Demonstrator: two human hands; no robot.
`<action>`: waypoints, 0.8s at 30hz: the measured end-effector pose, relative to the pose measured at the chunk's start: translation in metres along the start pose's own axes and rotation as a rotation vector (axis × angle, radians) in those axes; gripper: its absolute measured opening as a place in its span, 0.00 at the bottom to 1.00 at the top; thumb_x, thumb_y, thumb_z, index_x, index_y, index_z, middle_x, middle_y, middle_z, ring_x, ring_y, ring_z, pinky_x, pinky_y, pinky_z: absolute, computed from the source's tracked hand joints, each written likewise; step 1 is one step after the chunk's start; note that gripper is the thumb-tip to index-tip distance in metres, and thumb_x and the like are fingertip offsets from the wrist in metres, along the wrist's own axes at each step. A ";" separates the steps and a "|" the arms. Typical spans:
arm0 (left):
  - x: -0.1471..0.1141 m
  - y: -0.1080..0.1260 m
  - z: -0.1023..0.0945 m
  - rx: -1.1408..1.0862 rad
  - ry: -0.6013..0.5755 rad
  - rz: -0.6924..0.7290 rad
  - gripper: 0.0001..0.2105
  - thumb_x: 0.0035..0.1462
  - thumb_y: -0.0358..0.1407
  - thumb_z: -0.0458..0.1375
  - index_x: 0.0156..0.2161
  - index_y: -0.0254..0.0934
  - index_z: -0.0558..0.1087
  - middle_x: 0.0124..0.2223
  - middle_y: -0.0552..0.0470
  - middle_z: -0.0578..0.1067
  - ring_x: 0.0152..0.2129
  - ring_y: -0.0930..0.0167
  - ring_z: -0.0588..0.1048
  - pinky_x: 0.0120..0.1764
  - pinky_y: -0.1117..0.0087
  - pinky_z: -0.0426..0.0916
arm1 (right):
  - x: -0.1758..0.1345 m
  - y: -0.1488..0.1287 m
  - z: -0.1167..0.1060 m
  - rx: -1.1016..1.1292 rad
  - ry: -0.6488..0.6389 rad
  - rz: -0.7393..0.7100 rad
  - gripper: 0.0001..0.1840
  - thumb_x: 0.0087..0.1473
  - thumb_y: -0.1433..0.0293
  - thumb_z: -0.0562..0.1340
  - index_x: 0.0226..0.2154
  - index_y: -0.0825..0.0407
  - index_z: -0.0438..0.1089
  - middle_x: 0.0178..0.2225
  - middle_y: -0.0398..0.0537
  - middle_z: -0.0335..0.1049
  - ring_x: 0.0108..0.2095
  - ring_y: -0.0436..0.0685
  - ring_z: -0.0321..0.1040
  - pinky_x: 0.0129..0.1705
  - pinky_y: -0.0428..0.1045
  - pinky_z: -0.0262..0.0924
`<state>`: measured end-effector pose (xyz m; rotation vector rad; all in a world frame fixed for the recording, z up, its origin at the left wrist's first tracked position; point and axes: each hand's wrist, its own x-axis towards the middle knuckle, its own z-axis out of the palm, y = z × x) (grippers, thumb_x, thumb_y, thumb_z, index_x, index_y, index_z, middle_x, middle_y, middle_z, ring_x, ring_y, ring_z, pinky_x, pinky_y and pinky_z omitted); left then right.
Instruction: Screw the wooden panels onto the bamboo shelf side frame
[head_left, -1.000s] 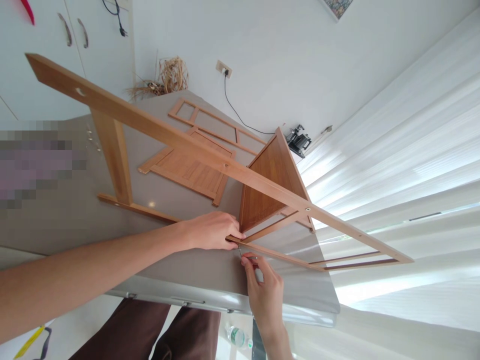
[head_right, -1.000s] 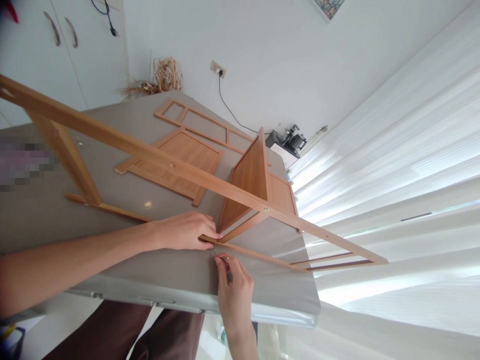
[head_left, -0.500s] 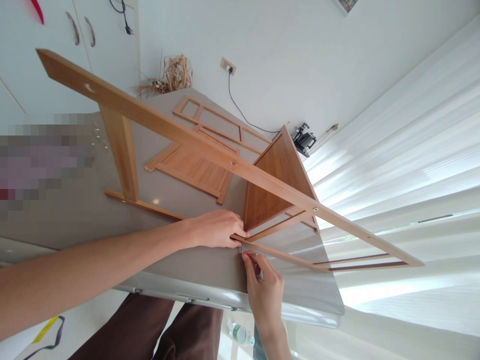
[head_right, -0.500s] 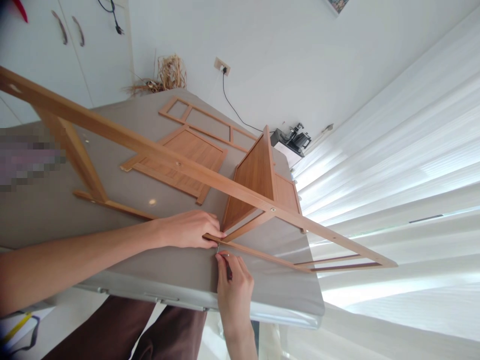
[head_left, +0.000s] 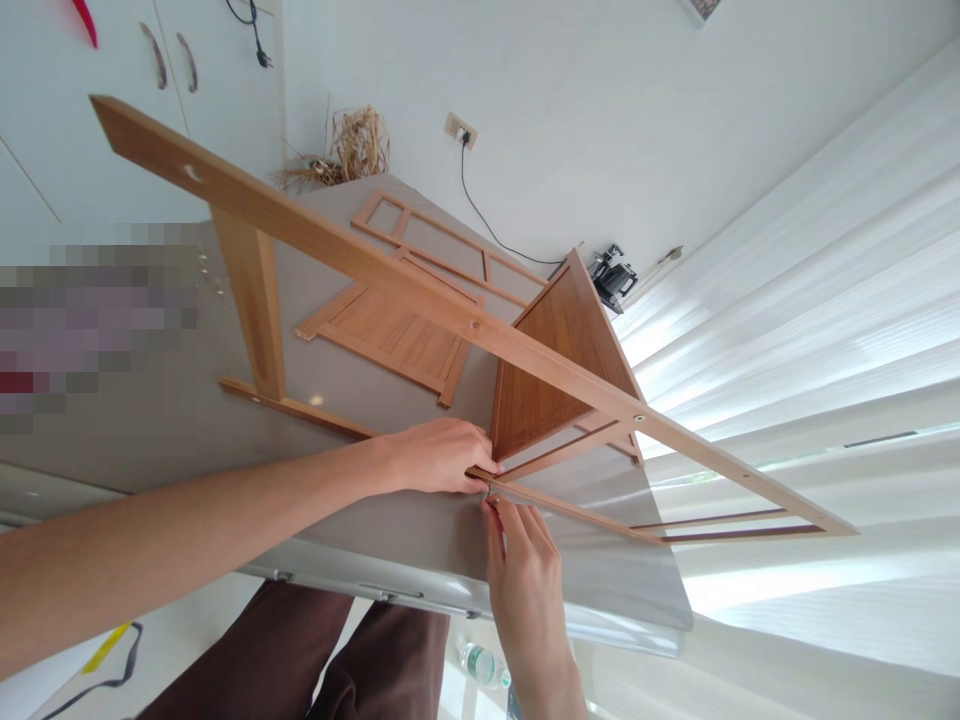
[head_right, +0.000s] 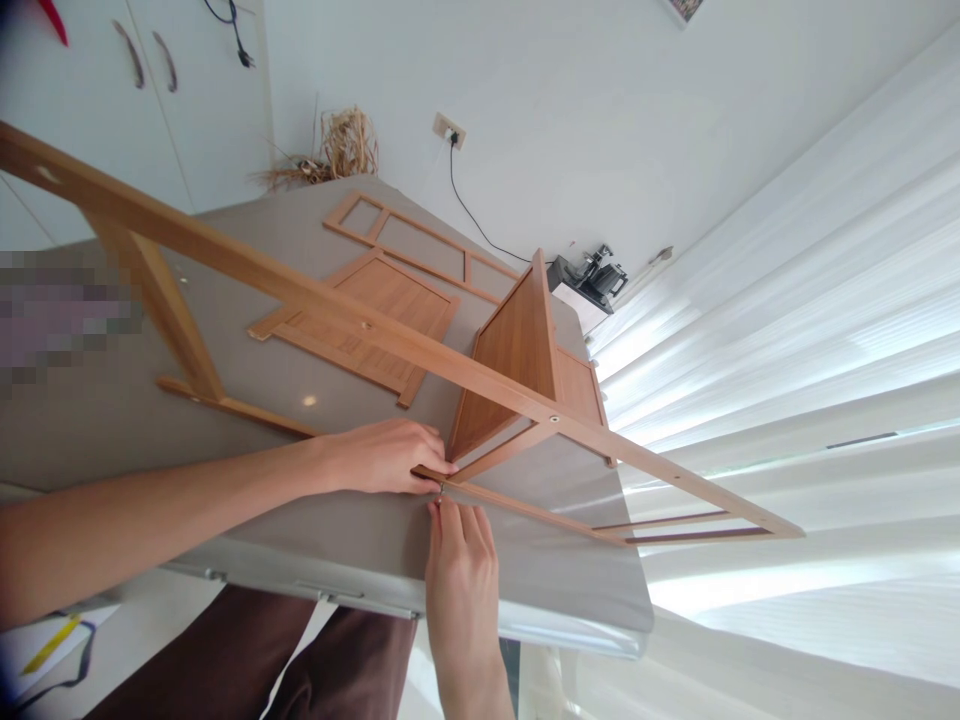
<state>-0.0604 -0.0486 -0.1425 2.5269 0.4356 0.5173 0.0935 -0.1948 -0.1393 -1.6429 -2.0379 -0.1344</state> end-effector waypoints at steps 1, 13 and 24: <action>0.000 0.000 0.000 0.002 0.000 0.002 0.12 0.61 0.38 0.63 0.50 0.42 0.79 0.42 0.50 0.82 0.41 0.68 0.79 0.42 0.74 0.68 | 0.002 -0.001 -0.001 -0.001 -0.015 -0.006 0.10 0.67 0.73 0.54 0.38 0.49 0.71 0.34 0.48 0.72 0.36 0.56 0.70 0.38 0.49 0.62; 0.000 -0.001 0.003 0.017 0.028 0.011 0.12 0.59 0.36 0.64 0.48 0.42 0.80 0.41 0.51 0.82 0.40 0.67 0.79 0.39 0.73 0.68 | -0.007 0.009 0.001 0.093 0.011 0.183 0.14 0.67 0.63 0.55 0.35 0.49 0.73 0.29 0.45 0.73 0.26 0.51 0.66 0.29 0.45 0.59; 0.000 0.002 -0.002 0.024 0.016 0.005 0.13 0.60 0.36 0.64 0.49 0.42 0.80 0.41 0.51 0.82 0.41 0.67 0.79 0.39 0.73 0.67 | -0.012 0.008 0.009 0.338 0.034 0.577 0.18 0.59 0.52 0.62 0.41 0.49 0.73 0.27 0.42 0.76 0.23 0.50 0.67 0.27 0.44 0.61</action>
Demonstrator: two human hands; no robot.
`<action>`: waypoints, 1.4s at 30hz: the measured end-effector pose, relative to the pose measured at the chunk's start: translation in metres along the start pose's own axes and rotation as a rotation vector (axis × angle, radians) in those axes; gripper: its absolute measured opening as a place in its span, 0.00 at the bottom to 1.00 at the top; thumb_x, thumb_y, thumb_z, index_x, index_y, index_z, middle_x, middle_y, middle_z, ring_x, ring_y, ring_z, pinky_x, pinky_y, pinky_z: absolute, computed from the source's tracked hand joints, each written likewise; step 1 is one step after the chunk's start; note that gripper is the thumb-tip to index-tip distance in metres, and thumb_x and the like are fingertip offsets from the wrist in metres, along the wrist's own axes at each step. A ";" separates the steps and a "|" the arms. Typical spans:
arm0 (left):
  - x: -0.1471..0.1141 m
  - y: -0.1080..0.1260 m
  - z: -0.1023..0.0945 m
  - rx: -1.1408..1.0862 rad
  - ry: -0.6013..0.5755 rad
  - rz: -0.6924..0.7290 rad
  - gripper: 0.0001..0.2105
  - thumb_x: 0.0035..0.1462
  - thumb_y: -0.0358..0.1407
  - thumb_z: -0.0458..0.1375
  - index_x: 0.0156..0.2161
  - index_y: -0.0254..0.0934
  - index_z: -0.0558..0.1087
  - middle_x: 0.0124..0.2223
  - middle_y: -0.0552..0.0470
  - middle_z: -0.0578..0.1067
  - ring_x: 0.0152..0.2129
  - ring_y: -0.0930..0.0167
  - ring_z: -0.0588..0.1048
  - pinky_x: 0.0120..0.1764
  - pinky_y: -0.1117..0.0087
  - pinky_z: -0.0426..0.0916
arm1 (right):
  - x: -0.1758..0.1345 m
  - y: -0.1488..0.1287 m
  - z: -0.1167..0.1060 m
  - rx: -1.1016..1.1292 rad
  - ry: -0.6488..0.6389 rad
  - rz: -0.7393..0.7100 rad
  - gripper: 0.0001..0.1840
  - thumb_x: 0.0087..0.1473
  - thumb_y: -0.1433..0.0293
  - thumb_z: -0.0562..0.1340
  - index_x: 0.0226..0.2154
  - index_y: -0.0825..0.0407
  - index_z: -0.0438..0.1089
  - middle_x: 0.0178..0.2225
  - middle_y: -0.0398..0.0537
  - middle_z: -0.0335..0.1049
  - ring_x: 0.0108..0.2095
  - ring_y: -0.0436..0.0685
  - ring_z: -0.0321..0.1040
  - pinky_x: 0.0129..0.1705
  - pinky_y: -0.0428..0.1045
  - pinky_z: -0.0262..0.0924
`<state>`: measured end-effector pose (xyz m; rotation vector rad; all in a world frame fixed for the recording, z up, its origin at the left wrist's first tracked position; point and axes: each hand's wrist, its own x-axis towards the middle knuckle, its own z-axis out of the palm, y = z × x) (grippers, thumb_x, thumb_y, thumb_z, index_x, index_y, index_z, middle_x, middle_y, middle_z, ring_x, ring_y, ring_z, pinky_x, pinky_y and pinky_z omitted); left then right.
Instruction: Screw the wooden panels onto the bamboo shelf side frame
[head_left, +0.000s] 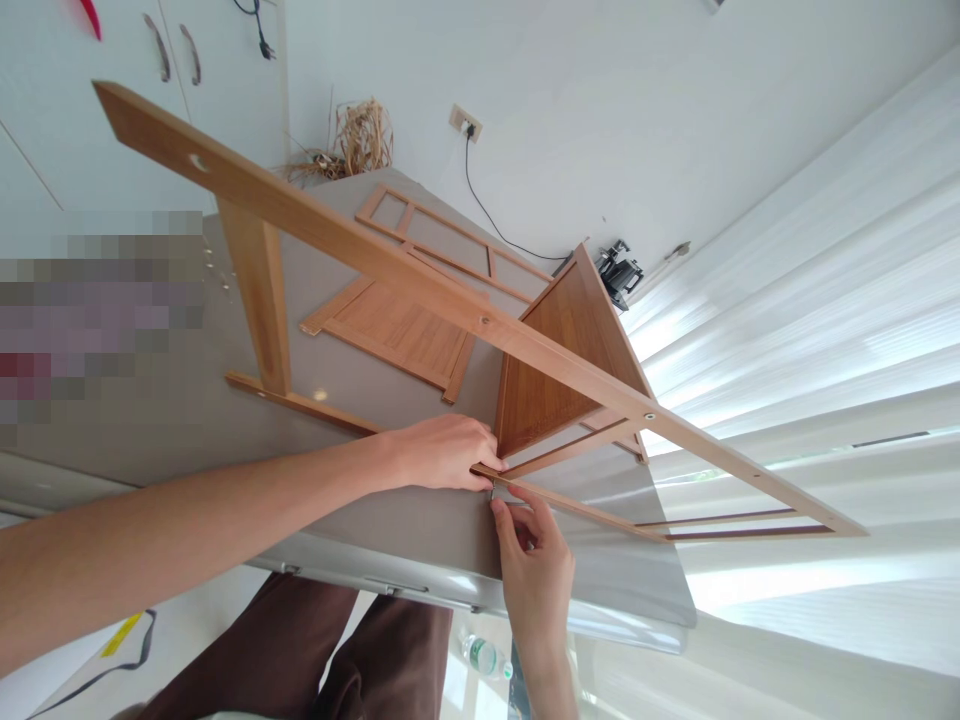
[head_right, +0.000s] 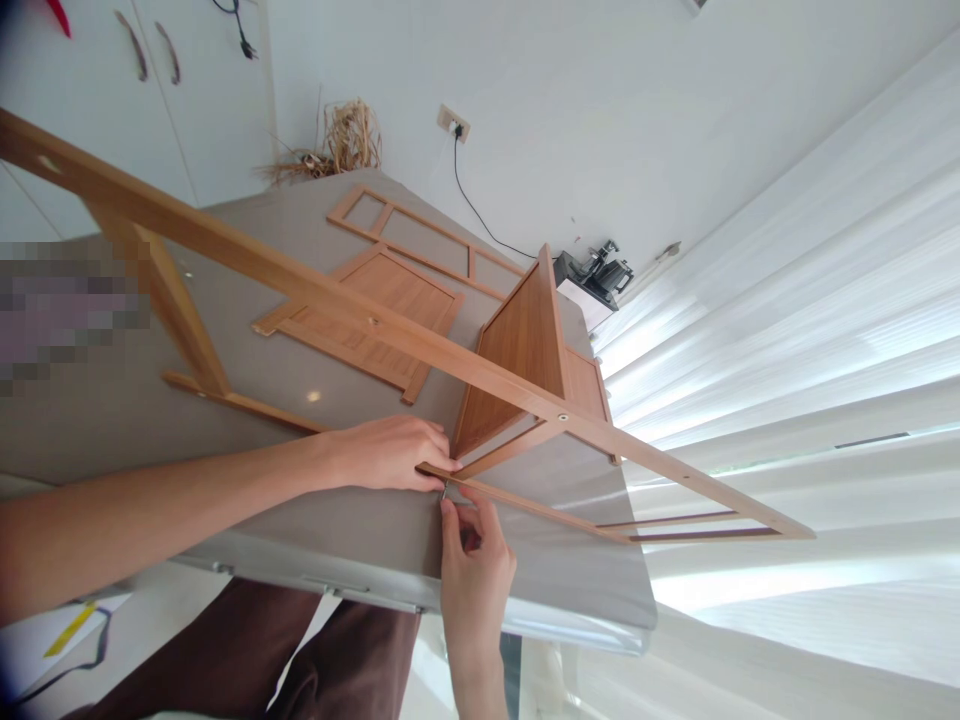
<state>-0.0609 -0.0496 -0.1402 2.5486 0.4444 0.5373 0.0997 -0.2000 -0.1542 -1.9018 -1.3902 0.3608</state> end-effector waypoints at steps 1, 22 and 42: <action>0.000 0.001 -0.001 0.000 0.002 0.000 0.12 0.60 0.36 0.64 0.49 0.43 0.80 0.40 0.51 0.82 0.41 0.67 0.79 0.39 0.73 0.67 | 0.000 0.001 0.000 0.020 -0.002 0.016 0.19 0.59 0.53 0.63 0.43 0.50 0.72 0.27 0.41 0.76 0.23 0.50 0.67 0.28 0.44 0.61; 0.001 0.001 -0.002 -0.002 -0.034 -0.001 0.13 0.62 0.38 0.62 0.51 0.42 0.79 0.43 0.52 0.82 0.43 0.67 0.78 0.42 0.73 0.66 | 0.035 0.009 -0.034 -0.318 -0.205 -0.663 0.08 0.64 0.67 0.60 0.38 0.47 0.76 0.36 0.49 0.66 0.36 0.53 0.63 0.37 0.51 0.64; 0.000 0.000 -0.001 -0.004 -0.015 0.004 0.14 0.61 0.39 0.63 0.52 0.43 0.78 0.44 0.53 0.82 0.43 0.69 0.78 0.43 0.74 0.66 | 0.018 0.021 -0.013 -0.146 -0.164 -0.498 0.07 0.65 0.72 0.58 0.41 0.48 0.73 0.38 0.47 0.69 0.41 0.55 0.64 0.44 0.52 0.62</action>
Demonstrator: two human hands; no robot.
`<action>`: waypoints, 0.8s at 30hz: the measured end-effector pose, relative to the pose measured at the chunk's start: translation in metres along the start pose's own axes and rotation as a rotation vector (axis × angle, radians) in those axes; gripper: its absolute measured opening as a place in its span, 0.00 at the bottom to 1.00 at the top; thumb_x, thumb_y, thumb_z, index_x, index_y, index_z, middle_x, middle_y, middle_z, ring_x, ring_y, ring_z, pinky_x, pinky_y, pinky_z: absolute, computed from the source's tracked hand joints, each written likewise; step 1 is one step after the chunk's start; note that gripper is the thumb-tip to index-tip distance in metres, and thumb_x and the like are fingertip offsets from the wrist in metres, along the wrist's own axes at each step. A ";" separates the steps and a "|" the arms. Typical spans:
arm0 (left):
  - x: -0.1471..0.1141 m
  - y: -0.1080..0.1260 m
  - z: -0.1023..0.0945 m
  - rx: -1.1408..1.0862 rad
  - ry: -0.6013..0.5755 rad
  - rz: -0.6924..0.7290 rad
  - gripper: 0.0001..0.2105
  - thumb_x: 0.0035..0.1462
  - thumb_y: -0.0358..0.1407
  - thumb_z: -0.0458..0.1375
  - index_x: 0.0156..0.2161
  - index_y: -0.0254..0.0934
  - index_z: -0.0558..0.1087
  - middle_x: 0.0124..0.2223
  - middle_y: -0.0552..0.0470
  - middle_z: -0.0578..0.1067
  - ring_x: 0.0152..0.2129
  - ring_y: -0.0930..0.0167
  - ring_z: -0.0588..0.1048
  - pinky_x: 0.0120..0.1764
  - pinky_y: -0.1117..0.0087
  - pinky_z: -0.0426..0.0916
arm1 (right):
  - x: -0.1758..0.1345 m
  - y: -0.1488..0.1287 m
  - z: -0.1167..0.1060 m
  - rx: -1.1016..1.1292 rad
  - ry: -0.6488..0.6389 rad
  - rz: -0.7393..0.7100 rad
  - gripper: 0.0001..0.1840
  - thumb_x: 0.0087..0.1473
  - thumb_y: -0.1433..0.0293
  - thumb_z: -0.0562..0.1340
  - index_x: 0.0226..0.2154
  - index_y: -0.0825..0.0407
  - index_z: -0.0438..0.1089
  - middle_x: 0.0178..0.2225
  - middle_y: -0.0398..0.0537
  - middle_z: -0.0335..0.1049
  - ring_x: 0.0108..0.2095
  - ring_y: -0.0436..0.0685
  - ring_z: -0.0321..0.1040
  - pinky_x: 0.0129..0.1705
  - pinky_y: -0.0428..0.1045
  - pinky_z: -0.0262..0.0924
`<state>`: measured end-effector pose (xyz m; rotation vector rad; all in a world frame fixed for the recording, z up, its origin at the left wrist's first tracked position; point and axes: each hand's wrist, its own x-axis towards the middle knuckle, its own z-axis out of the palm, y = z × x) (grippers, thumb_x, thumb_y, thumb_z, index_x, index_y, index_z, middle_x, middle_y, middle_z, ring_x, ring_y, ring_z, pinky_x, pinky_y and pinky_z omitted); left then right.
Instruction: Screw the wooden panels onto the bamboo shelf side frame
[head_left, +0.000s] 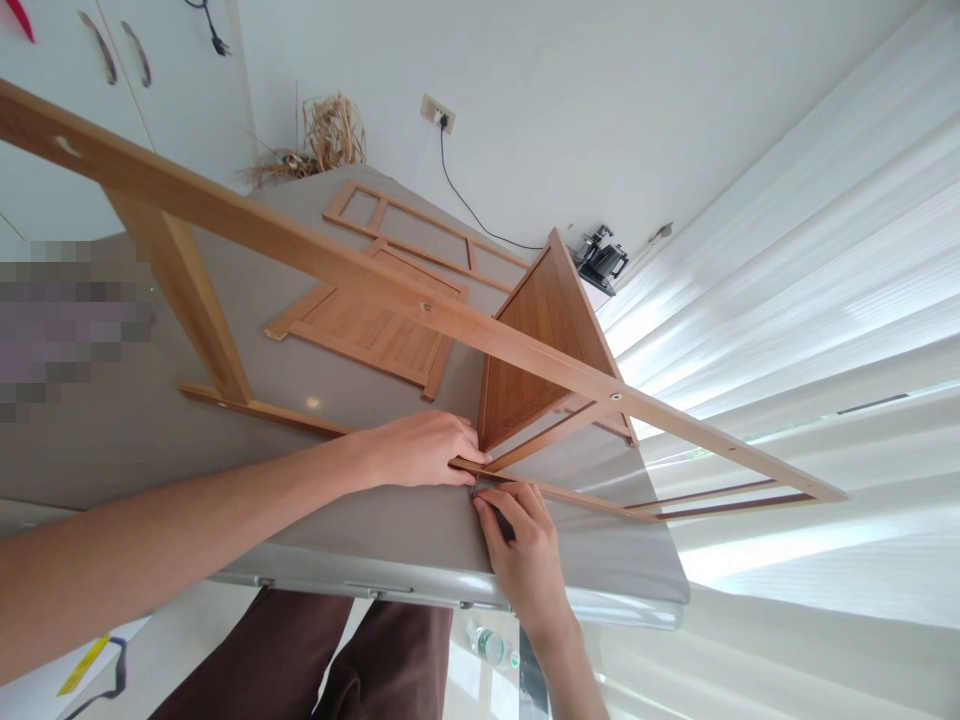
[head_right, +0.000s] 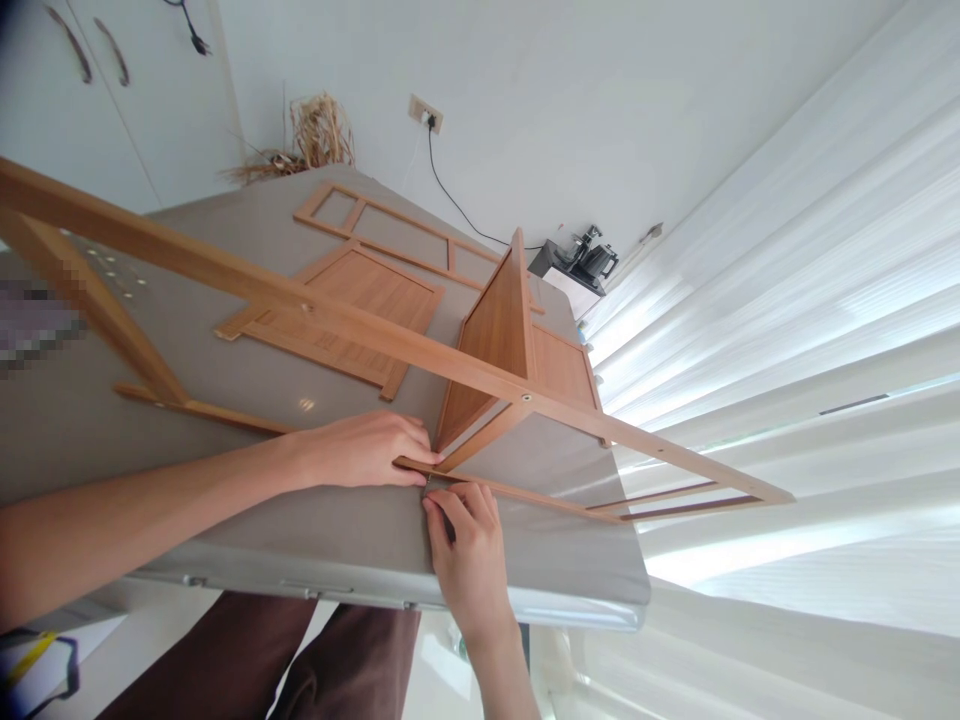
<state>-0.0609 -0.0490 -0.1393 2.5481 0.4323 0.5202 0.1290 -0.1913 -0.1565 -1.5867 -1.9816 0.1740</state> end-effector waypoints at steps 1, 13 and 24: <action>0.000 0.000 0.000 0.004 0.002 0.001 0.14 0.61 0.39 0.63 0.52 0.43 0.78 0.44 0.53 0.82 0.43 0.69 0.78 0.43 0.75 0.66 | -0.001 0.000 0.001 -0.001 0.009 0.004 0.07 0.65 0.72 0.59 0.41 0.48 0.73 0.38 0.47 0.68 0.41 0.55 0.64 0.44 0.52 0.62; 0.000 -0.001 0.002 -0.009 0.011 0.003 0.13 0.61 0.39 0.63 0.51 0.42 0.79 0.42 0.53 0.82 0.43 0.70 0.78 0.43 0.75 0.66 | -0.004 0.001 0.000 0.003 0.007 -0.038 0.08 0.66 0.73 0.58 0.42 0.48 0.72 0.39 0.47 0.69 0.40 0.54 0.64 0.43 0.51 0.62; 0.001 -0.002 0.000 0.005 -0.003 0.014 0.12 0.62 0.39 0.62 0.50 0.43 0.79 0.42 0.53 0.82 0.41 0.70 0.78 0.41 0.75 0.65 | -0.001 -0.002 -0.011 -0.251 -0.030 -0.170 0.11 0.64 0.78 0.57 0.44 0.49 0.70 0.38 0.48 0.68 0.39 0.55 0.62 0.42 0.52 0.59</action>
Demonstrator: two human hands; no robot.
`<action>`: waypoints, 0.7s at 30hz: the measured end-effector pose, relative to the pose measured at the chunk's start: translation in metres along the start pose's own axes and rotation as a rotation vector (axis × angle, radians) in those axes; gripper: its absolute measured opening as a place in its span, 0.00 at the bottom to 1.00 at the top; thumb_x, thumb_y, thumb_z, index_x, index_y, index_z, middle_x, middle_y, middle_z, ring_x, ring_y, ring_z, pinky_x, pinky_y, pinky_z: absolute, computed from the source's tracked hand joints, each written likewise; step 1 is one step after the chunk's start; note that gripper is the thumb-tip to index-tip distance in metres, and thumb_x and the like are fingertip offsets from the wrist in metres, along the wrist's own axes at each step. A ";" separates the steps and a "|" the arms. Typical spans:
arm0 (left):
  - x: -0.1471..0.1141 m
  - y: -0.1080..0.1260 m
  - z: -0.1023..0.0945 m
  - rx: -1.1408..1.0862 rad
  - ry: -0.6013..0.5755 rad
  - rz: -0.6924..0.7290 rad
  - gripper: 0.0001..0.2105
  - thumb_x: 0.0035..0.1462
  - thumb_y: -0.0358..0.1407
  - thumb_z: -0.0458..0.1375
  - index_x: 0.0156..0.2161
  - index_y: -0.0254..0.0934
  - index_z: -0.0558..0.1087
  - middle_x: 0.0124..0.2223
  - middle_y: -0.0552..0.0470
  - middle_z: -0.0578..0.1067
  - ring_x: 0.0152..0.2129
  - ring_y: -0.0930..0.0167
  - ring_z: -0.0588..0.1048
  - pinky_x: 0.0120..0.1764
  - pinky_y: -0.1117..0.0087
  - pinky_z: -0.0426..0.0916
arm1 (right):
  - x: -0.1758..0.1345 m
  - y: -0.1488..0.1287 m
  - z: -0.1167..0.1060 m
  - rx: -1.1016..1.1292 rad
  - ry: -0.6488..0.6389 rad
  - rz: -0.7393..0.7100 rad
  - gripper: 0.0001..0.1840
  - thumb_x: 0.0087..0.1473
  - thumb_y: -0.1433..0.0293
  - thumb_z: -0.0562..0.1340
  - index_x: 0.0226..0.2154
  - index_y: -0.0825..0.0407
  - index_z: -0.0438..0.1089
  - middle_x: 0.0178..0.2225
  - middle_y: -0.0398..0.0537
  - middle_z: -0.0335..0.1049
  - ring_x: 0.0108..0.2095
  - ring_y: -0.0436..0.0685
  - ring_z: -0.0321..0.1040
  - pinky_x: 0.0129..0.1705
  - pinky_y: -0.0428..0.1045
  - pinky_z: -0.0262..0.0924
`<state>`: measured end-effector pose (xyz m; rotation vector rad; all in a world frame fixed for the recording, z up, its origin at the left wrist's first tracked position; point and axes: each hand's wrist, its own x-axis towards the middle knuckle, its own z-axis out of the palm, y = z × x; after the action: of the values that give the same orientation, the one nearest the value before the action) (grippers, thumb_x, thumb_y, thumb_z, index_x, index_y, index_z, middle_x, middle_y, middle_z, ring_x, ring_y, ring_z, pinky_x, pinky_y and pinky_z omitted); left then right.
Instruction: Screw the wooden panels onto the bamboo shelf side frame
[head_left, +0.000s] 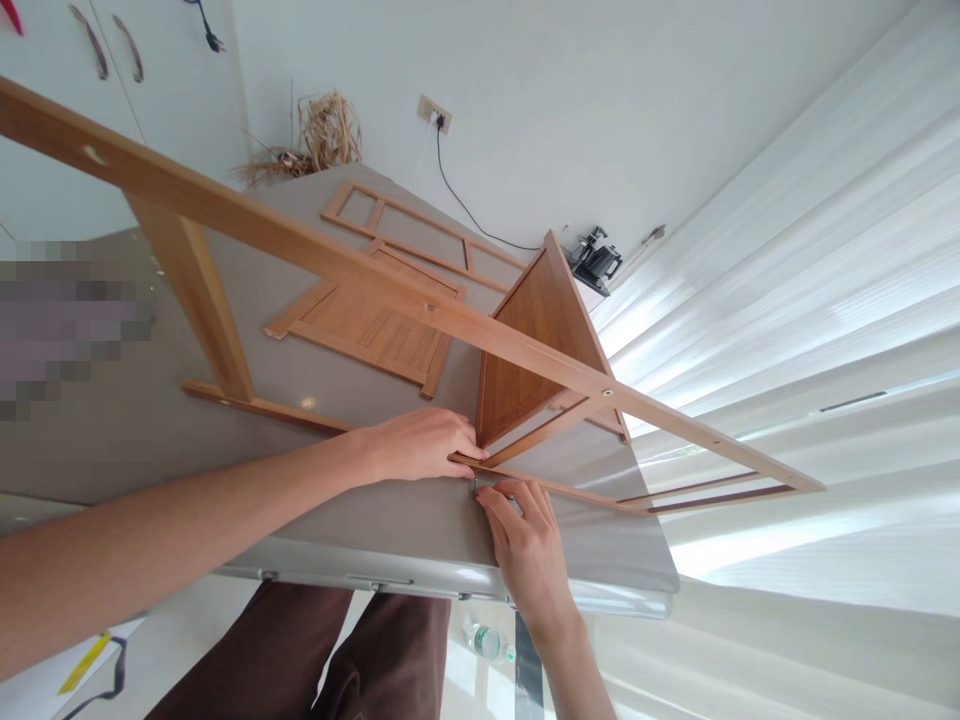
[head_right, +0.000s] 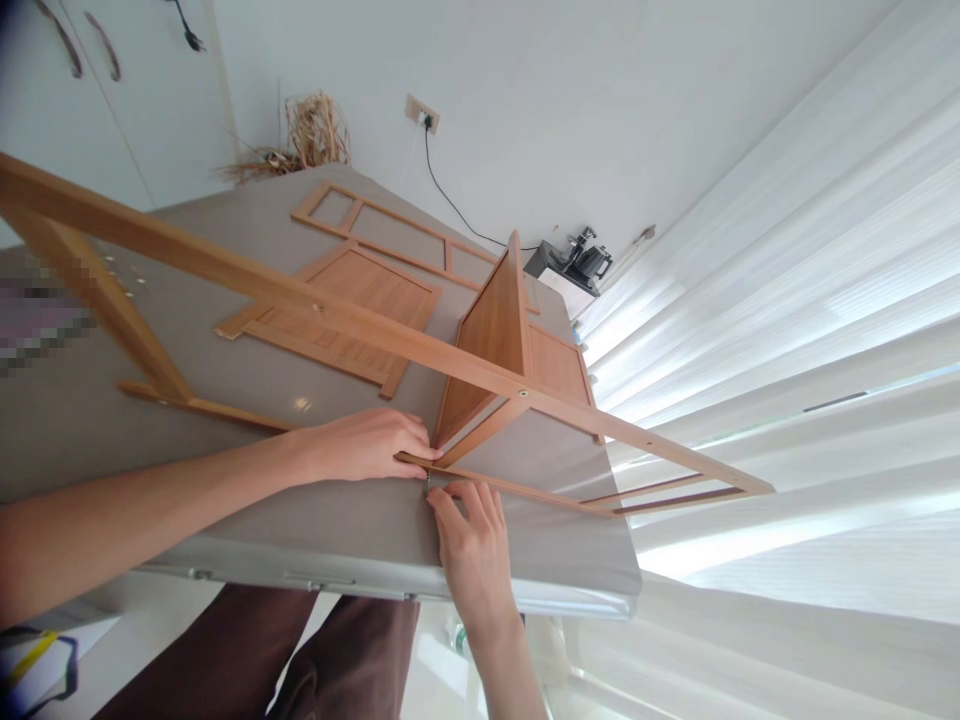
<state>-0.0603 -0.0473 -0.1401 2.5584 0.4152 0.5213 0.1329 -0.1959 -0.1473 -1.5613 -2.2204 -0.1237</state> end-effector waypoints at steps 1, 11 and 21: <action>0.000 0.000 0.000 -0.002 0.002 0.000 0.12 0.62 0.39 0.62 0.50 0.43 0.79 0.42 0.53 0.82 0.41 0.70 0.78 0.40 0.76 0.65 | 0.001 0.000 -0.001 -0.004 -0.001 -0.010 0.11 0.64 0.78 0.57 0.44 0.49 0.70 0.38 0.48 0.68 0.39 0.55 0.62 0.42 0.52 0.59; 0.000 0.003 -0.003 0.002 -0.022 -0.016 0.13 0.62 0.38 0.62 0.51 0.42 0.79 0.42 0.53 0.82 0.42 0.69 0.78 0.41 0.75 0.65 | 0.008 0.001 -0.007 -0.131 -0.024 -0.119 0.12 0.62 0.81 0.57 0.44 0.51 0.70 0.38 0.49 0.68 0.39 0.56 0.63 0.42 0.52 0.57; 0.000 0.002 -0.001 0.006 -0.005 0.009 0.14 0.62 0.38 0.62 0.52 0.41 0.78 0.42 0.51 0.82 0.42 0.68 0.78 0.41 0.74 0.66 | 0.010 -0.005 -0.013 -0.241 -0.097 -0.138 0.14 0.63 0.81 0.54 0.45 0.51 0.69 0.39 0.50 0.67 0.39 0.58 0.61 0.42 0.54 0.57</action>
<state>-0.0604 -0.0485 -0.1387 2.5677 0.4039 0.5170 0.1288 -0.1933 -0.1308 -1.5617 -2.4655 -0.3762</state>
